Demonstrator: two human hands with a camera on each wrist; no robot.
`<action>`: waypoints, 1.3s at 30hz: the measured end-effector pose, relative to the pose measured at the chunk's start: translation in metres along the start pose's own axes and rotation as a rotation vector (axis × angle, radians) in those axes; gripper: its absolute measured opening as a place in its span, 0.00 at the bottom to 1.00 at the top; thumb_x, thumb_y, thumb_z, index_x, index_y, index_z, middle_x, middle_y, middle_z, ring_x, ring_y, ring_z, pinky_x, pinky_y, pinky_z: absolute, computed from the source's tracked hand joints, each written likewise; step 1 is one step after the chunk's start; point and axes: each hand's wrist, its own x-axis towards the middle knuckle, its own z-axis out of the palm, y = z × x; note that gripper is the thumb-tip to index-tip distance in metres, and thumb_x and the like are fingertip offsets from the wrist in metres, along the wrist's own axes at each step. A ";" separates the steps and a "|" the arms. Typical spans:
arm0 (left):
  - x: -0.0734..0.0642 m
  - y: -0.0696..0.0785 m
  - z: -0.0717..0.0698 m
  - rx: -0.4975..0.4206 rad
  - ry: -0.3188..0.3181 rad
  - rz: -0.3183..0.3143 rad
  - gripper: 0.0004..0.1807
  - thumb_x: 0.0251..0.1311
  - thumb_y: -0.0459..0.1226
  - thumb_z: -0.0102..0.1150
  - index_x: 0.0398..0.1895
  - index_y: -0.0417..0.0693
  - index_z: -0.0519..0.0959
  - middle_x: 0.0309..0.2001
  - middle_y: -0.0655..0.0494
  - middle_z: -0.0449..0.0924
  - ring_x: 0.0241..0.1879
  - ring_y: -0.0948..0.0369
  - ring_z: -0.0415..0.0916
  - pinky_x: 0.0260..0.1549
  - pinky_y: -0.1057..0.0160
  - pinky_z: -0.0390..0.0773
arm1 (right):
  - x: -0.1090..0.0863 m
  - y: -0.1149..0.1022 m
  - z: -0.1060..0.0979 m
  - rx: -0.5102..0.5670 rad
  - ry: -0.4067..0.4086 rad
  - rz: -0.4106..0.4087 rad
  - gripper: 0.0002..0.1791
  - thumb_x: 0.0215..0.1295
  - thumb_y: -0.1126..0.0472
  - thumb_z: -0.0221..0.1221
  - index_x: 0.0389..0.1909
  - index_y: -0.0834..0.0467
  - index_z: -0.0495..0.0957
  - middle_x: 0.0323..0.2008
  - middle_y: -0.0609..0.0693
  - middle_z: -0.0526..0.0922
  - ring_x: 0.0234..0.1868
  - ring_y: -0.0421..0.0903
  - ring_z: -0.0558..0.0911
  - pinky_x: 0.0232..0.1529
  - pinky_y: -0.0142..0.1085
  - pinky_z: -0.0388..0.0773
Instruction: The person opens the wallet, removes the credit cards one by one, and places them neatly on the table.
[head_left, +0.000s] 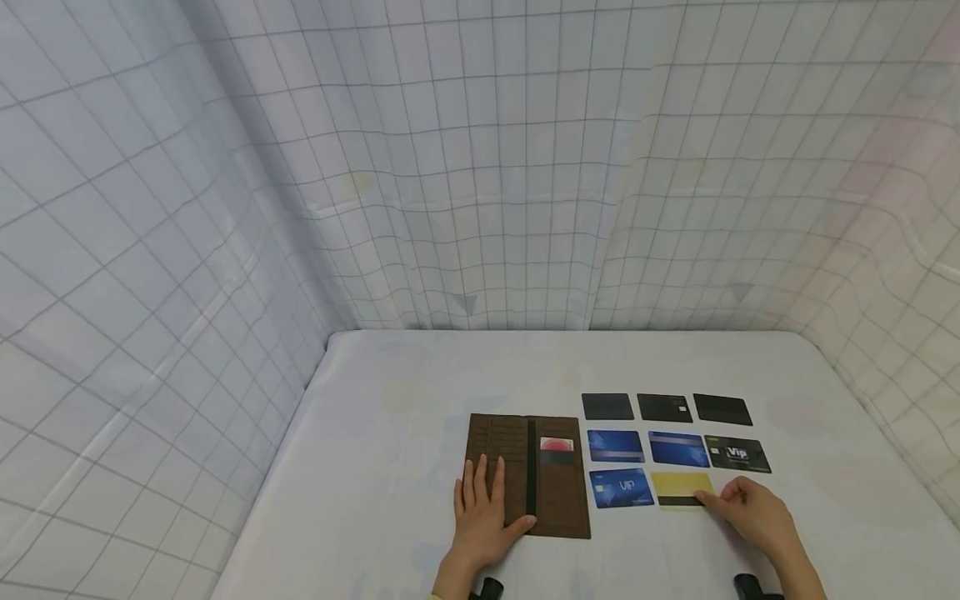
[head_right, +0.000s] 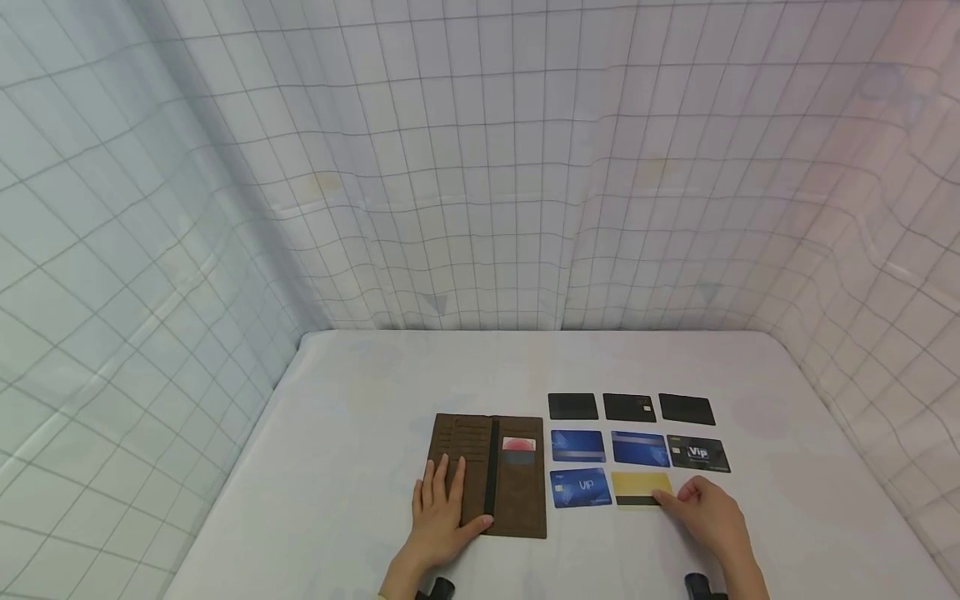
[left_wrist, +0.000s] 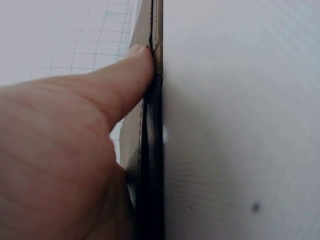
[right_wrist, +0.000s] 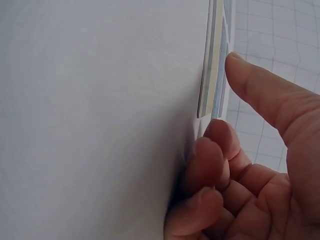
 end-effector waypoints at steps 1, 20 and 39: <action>0.000 0.000 0.000 0.001 0.001 -0.001 0.52 0.56 0.58 0.58 0.72 0.36 0.50 0.71 0.32 0.39 0.69 0.36 0.31 0.60 0.35 0.35 | 0.000 -0.001 0.000 -0.001 0.002 -0.006 0.33 0.49 0.33 0.65 0.26 0.62 0.70 0.20 0.50 0.68 0.25 0.47 0.68 0.24 0.37 0.60; 0.001 -0.004 0.004 -0.030 0.054 0.050 0.51 0.56 0.58 0.59 0.71 0.33 0.51 0.70 0.30 0.40 0.68 0.34 0.32 0.58 0.33 0.34 | 0.025 -0.073 0.023 0.105 -0.047 -0.298 0.22 0.57 0.44 0.65 0.26 0.59 0.72 0.19 0.47 0.68 0.22 0.44 0.67 0.21 0.34 0.61; 0.001 -0.002 0.002 0.008 -0.006 -0.004 0.53 0.56 0.60 0.58 0.73 0.36 0.49 0.71 0.32 0.37 0.69 0.37 0.30 0.60 0.35 0.34 | 0.057 -0.155 0.073 -0.023 -0.219 -0.521 0.15 0.56 0.48 0.66 0.25 0.55 0.79 0.23 0.44 0.74 0.24 0.42 0.70 0.25 0.35 0.68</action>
